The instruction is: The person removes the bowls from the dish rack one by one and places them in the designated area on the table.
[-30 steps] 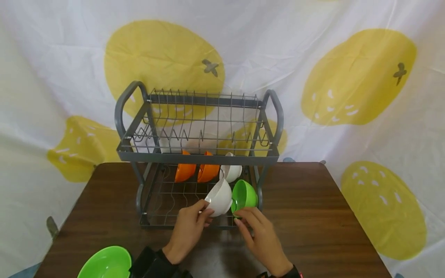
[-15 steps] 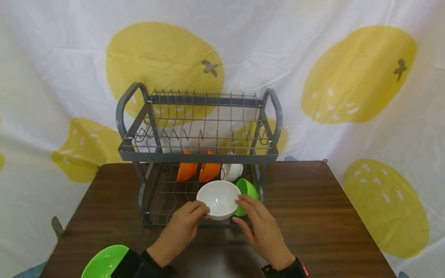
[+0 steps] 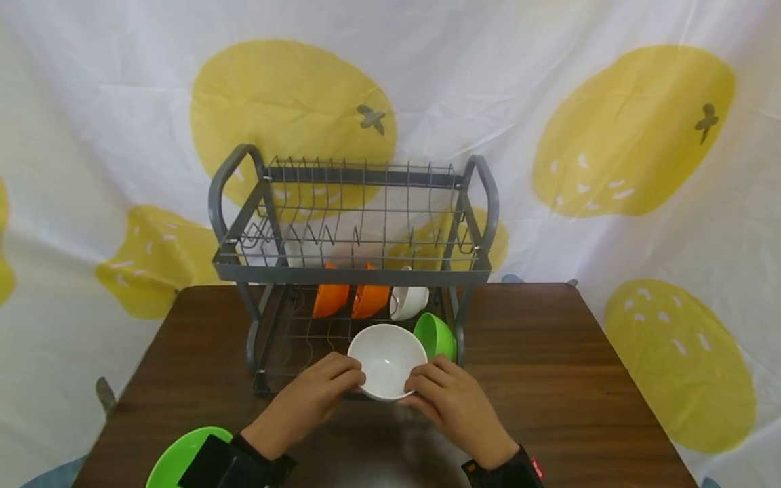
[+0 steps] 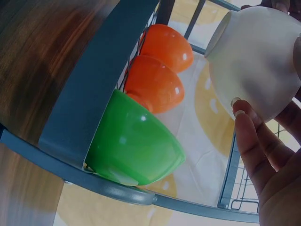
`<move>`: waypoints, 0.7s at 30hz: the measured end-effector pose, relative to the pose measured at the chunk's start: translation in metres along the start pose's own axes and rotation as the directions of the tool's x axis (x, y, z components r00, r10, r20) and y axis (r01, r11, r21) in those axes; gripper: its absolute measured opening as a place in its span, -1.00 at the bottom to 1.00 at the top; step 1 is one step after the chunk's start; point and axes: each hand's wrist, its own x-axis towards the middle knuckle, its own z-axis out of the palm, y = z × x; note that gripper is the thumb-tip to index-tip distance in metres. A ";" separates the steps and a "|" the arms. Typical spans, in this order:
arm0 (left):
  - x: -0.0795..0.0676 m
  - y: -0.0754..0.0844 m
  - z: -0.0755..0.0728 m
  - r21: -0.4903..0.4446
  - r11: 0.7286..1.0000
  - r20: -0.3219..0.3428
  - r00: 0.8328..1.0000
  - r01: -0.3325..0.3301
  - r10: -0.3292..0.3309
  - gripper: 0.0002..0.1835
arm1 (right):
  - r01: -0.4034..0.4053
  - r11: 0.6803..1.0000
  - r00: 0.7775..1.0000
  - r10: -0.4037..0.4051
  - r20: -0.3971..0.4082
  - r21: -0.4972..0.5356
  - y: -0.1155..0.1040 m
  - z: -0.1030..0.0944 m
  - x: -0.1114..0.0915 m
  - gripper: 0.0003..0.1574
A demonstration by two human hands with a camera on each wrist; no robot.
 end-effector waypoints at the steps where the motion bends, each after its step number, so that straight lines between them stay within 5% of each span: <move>1: -0.001 0.000 -0.001 0.000 1.000 0.007 1.000 0.001 -0.001 -0.67 | 0.003 1.000 1.000 -0.003 -0.002 -0.002 -0.001 0.000 0.000 -0.77; 15: -0.019 0.005 -0.025 0.013 0.998 0.007 0.998 0.069 -0.069 -0.68 | 0.038 0.999 0.999 -0.038 -0.004 0.012 -0.016 0.011 0.020 -0.78; 21: -0.032 0.005 -0.035 0.043 0.998 -0.079 0.996 0.044 -0.041 -0.75 | 0.072 0.997 0.997 -0.073 0.010 0.031 -0.026 0.020 0.031 -0.79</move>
